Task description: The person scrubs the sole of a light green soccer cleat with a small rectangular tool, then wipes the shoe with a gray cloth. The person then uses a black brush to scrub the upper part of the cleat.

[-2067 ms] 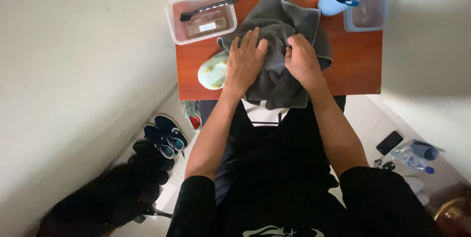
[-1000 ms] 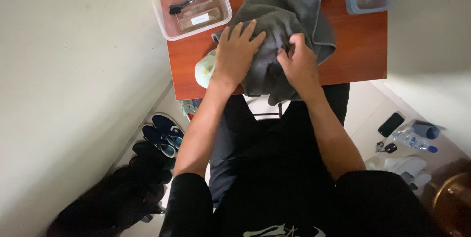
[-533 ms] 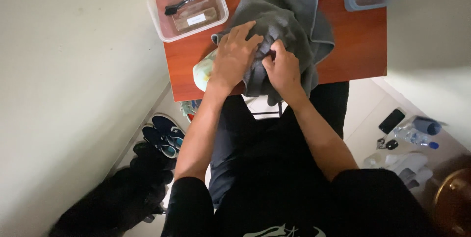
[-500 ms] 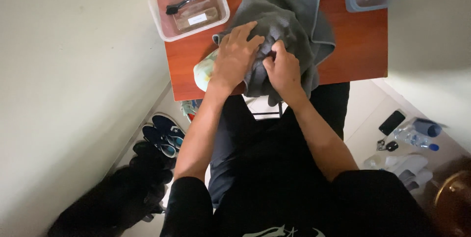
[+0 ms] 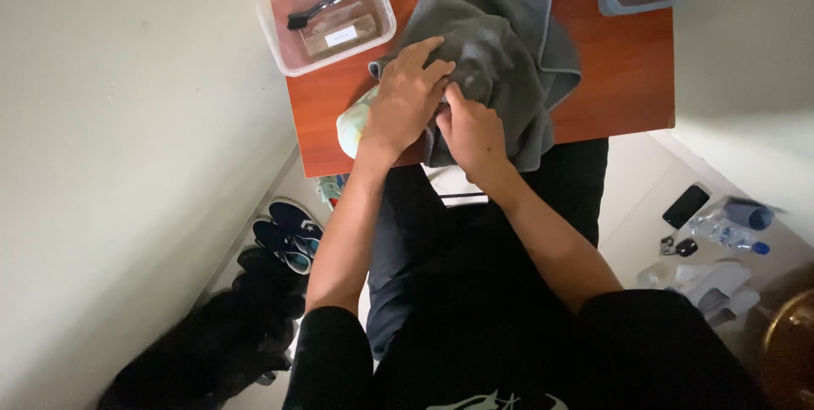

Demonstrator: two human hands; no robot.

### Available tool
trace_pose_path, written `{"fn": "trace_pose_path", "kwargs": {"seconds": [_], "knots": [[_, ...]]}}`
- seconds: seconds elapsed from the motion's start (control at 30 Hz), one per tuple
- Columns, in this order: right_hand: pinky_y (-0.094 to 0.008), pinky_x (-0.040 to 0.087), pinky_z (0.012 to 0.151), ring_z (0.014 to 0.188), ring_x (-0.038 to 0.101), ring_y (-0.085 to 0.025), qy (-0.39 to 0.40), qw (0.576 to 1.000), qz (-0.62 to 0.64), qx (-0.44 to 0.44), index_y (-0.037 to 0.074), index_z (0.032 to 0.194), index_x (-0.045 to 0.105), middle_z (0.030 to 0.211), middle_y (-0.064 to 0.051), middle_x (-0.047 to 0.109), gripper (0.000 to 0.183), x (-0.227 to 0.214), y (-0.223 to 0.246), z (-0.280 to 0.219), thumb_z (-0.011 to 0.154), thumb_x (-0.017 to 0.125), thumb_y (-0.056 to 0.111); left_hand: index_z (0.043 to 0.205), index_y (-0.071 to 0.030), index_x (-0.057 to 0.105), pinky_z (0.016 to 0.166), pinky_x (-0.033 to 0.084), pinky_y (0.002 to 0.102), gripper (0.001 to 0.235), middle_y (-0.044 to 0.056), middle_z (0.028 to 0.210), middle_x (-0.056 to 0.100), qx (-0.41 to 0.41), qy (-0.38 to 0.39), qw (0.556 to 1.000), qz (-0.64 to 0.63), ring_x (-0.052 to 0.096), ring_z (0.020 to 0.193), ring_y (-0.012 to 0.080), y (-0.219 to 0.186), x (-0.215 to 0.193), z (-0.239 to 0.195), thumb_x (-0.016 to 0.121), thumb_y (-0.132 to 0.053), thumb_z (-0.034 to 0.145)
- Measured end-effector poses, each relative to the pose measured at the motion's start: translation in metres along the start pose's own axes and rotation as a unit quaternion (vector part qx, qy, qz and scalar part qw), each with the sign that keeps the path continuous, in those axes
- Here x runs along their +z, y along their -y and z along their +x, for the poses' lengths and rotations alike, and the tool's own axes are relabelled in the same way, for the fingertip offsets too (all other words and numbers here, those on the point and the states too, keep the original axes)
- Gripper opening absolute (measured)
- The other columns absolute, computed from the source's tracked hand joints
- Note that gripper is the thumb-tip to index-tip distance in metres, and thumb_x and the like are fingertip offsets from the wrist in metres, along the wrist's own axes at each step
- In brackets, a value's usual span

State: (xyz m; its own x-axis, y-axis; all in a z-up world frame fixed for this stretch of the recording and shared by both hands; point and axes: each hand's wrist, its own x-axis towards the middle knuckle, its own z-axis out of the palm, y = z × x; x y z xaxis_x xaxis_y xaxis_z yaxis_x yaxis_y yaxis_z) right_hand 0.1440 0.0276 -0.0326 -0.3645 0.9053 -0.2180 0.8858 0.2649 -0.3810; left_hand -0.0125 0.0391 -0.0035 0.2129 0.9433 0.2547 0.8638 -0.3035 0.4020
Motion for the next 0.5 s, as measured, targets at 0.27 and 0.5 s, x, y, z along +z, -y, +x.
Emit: {"fn": "trace_pose_path", "kwargs": {"seconds": [0.27, 0.5], "knots": [[-0.047, 0.040, 0.056, 0.060, 0.053, -0.033, -0.073, 0.985, 0.147, -0.051, 0.007, 0.102, 0.049, 0.069, -0.011, 0.054, 0.011, -0.020, -0.011, -0.005, 0.096, 0.055, 0.014, 0.116, -0.001, 0.069, 0.099, 0.051, 0.053, 0.021, 0.020, 0.137, 0.059, -0.003, 0.004, 0.990, -0.140, 0.058, 0.126, 0.0399, -0.003, -0.020, 0.005, 0.055, -0.011, 0.105], [-0.071, 0.022, 0.124, 0.155, 0.017, -0.048, -0.181, 0.947, 0.098, -0.245, 0.005, 0.159, 0.037, 0.167, -0.013, 0.030, 0.061, -0.005, -0.020, 0.025, 0.112, 0.049, 0.042, 0.108, 0.001, 0.059, 0.102, 0.042, 0.044, 0.038, 0.013, 0.113, 0.048, -0.045, -0.022, 0.967, -0.249, 0.050, 0.110, 0.0289, -0.012, -0.047, 0.019, 0.037, -0.030, 0.109]]}}
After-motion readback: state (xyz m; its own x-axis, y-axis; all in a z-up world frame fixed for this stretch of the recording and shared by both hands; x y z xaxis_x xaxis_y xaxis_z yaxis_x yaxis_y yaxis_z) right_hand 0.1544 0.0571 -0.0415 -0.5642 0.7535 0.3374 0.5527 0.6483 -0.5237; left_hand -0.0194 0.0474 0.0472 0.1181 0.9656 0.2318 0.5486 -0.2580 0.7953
